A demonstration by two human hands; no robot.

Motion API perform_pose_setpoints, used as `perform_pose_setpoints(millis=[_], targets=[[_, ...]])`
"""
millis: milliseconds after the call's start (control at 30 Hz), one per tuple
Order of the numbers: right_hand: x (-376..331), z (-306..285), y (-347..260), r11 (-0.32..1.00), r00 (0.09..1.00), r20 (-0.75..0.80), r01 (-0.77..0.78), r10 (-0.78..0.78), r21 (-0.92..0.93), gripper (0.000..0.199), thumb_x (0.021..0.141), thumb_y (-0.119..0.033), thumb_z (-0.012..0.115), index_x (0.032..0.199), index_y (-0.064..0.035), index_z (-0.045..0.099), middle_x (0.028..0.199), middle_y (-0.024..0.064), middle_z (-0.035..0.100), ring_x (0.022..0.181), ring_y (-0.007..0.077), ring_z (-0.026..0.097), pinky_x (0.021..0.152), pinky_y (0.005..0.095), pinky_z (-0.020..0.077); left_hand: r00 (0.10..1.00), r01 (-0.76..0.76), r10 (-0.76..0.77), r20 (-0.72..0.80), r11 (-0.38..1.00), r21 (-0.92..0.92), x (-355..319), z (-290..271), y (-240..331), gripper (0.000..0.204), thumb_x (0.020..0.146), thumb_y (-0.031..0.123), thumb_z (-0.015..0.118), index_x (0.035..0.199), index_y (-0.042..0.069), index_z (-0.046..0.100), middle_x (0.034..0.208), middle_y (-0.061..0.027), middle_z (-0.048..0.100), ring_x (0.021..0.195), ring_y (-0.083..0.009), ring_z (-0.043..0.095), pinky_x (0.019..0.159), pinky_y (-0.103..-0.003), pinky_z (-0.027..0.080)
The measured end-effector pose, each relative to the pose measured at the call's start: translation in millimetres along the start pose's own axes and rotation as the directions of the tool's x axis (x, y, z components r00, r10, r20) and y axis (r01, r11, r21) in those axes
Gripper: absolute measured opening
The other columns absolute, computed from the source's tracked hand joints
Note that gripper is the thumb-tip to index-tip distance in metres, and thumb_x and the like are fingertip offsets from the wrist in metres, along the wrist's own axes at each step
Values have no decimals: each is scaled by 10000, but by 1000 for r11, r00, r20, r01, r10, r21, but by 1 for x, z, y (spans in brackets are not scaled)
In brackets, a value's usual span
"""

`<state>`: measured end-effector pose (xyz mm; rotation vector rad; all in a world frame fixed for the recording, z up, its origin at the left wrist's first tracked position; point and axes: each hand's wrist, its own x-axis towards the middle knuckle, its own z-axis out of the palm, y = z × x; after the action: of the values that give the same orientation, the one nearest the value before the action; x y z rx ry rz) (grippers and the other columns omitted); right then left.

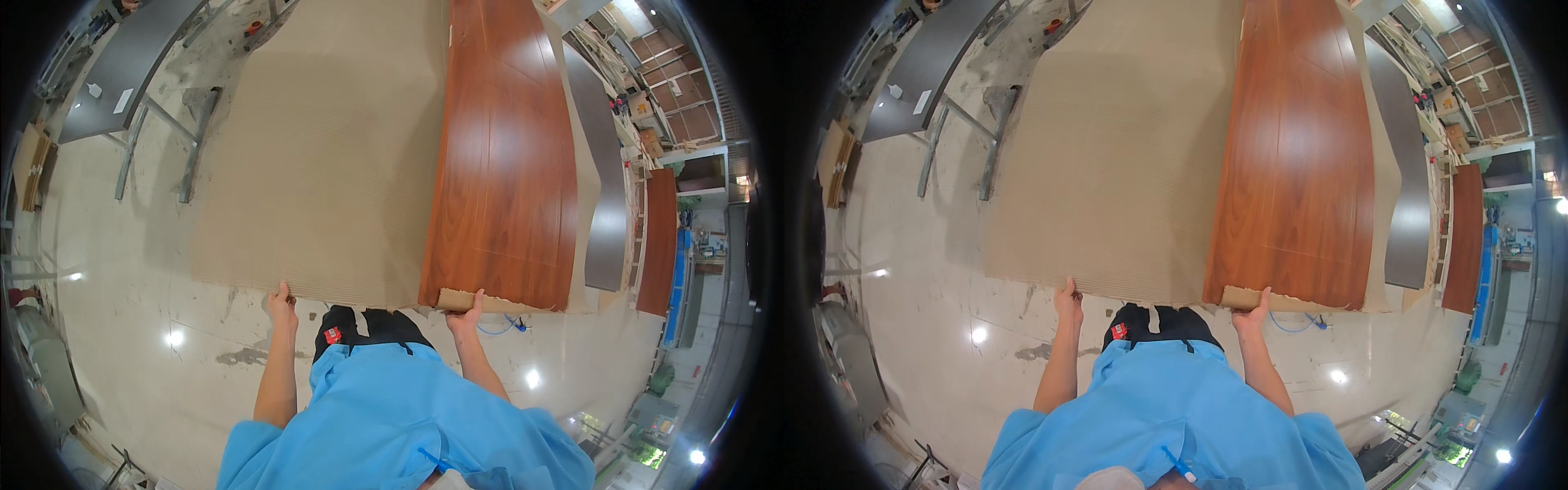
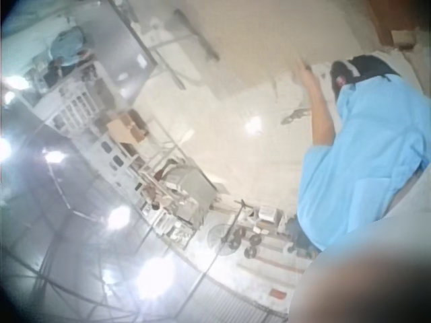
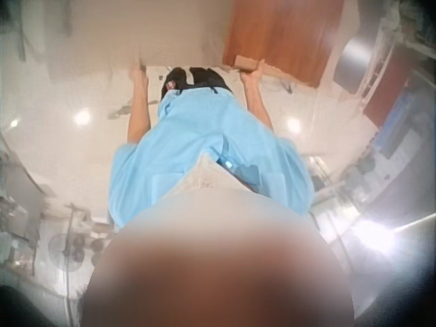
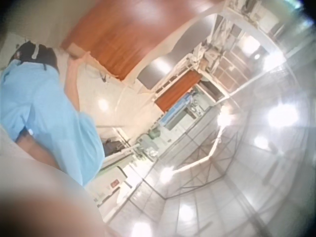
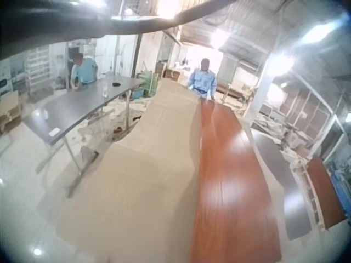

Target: The person wraps a large wooden tabletop with a sheet of corrugated cardboard. They lift and fold the cardboard over the tabletop edges, smooth it down, and adjust the coverage to protect the surface.

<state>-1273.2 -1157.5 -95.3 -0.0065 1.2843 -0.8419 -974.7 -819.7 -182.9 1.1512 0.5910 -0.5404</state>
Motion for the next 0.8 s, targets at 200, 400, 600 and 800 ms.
perform_pose_setpoints(millis=[200,400,600,800], targets=[[7,-6,1,998,997,53,56,-56,10,639,789,-534,771,1236,-134,551,1162,67,578,1086,254,546,1000,458,438,998,-47,42,57,995,87,-21,-12,26,83,936,157,672,950,96,618,813,13,622,666,-84,502,608,-246,386],[8,-6,0,998,998,7,56,-56,14,547,799,-523,767,1149,-145,583,1092,55,609,1063,256,564,997,457,437,992,-77,68,102,994,80,-46,-7,43,73,940,144,663,943,83,623,794,15,615,669,-88,504,612,-255,376],[0,1,3,998,998,-12,55,-55,20,530,798,-522,770,1097,-130,576,1058,74,610,1032,261,567,966,468,450,986,-154,146,85,983,98,-51,-4,52,84,928,134,677,909,81,615,776,10,604,654,-98,502,602,-267,375],[-1,7,2,997,992,-100,75,-73,14,483,802,-523,763,1008,-119,595,990,64,625,983,254,586,966,474,448,988,-157,156,19,985,72,-47,2,62,137,899,133,720,853,84,600,727,3,607,616,-96,508,574,-257,384]])
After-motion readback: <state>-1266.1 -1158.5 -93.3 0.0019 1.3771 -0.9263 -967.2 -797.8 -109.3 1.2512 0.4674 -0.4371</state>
